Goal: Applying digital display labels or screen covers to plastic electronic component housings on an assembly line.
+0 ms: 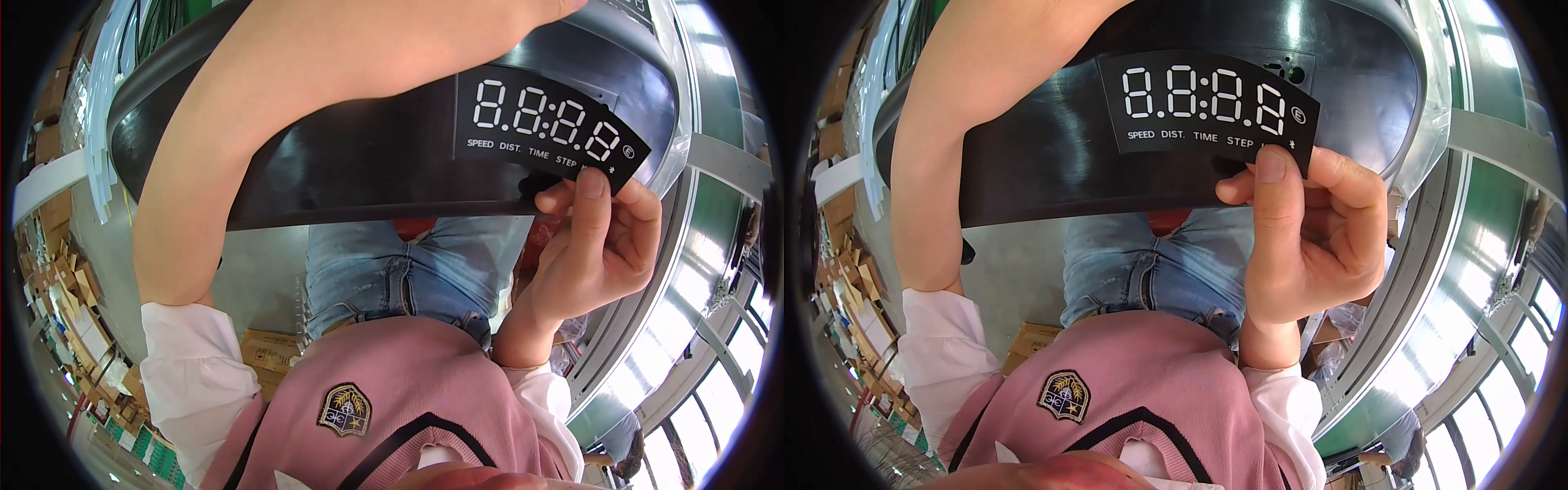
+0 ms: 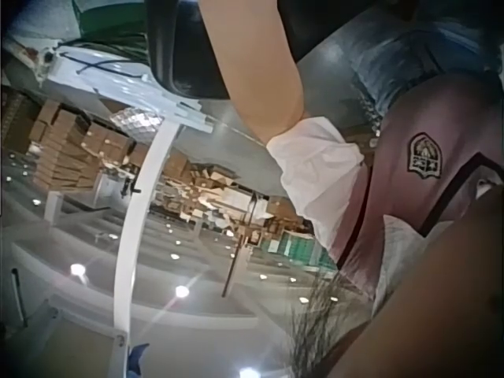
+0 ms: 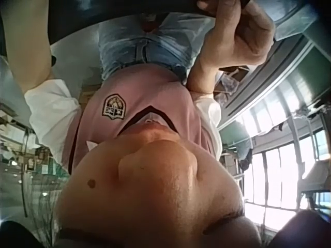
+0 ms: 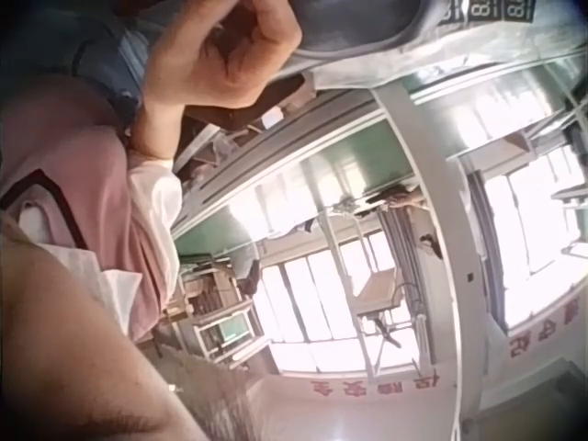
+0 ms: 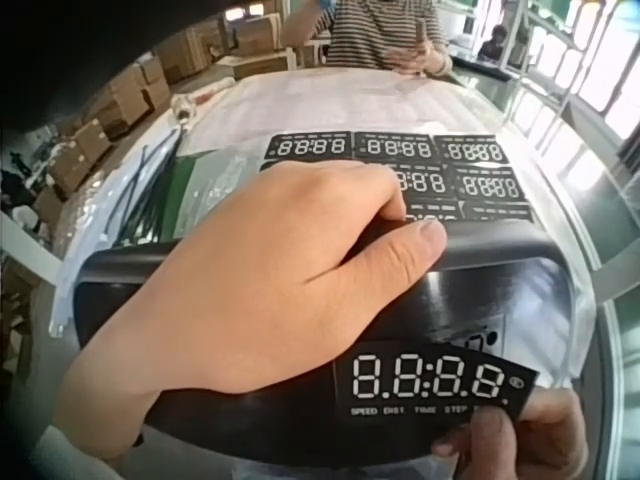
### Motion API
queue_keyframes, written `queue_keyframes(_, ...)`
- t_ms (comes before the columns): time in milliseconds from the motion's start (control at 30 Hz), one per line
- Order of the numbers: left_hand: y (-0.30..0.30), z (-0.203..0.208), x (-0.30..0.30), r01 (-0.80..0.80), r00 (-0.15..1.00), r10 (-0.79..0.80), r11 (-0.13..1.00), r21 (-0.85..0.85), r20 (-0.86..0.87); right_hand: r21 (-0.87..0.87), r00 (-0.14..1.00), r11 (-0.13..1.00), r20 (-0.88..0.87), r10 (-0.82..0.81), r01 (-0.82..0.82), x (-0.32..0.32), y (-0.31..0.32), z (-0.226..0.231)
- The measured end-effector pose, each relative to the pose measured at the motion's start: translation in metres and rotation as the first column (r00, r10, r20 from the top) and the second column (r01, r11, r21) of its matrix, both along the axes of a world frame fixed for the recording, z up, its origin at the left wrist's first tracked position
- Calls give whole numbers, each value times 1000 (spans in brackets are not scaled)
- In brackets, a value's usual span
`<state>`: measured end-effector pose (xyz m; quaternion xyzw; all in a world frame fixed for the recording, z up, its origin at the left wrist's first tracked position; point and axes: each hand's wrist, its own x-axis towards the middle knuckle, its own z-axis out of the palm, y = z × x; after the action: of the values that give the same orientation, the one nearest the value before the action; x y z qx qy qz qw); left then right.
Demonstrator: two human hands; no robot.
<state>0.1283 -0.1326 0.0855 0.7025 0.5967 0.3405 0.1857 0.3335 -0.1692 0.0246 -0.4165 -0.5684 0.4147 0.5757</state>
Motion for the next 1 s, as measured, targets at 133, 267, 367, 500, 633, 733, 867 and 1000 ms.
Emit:
queue_keyframes(133,-3,1,-1,-4,1000,4,1000,22,11,14,1000,1000,4,-3,3,-2,0,-1)
queue_keyframes(267,-4,1,0,-1,1000,-1,999,47,31,40,999,999,27,-19,18,-2,0,-2)
queue_keyframes(367,-3,3,-2,23,999,-23,1000,19,24,31,999,999,33,-25,24,-1,-1,-1)
queue_keyframes(500,1,14,-5,49,998,-42,987,-154,53,-8,1000,1000,12,1,-1,2,-2,-1)
queue_keyframes(633,-4,14,-5,96,993,-84,984,-151,82,12,997,999,61,-40,39,-1,-2,-1)
queue_keyframes(733,-1,15,-6,117,993,-113,985,-128,40,13,998,1000,53,-19,19,0,-2,1)
queue_keyframes(867,0,35,-5,127,985,-152,961,-246,-83,31,991,999,136,12,-16,4,0,5)
queue_keyframes(1000,2,43,-3,175,952,-255,909,-378,-171,179,918,983,384,-97,29,5,3,10)
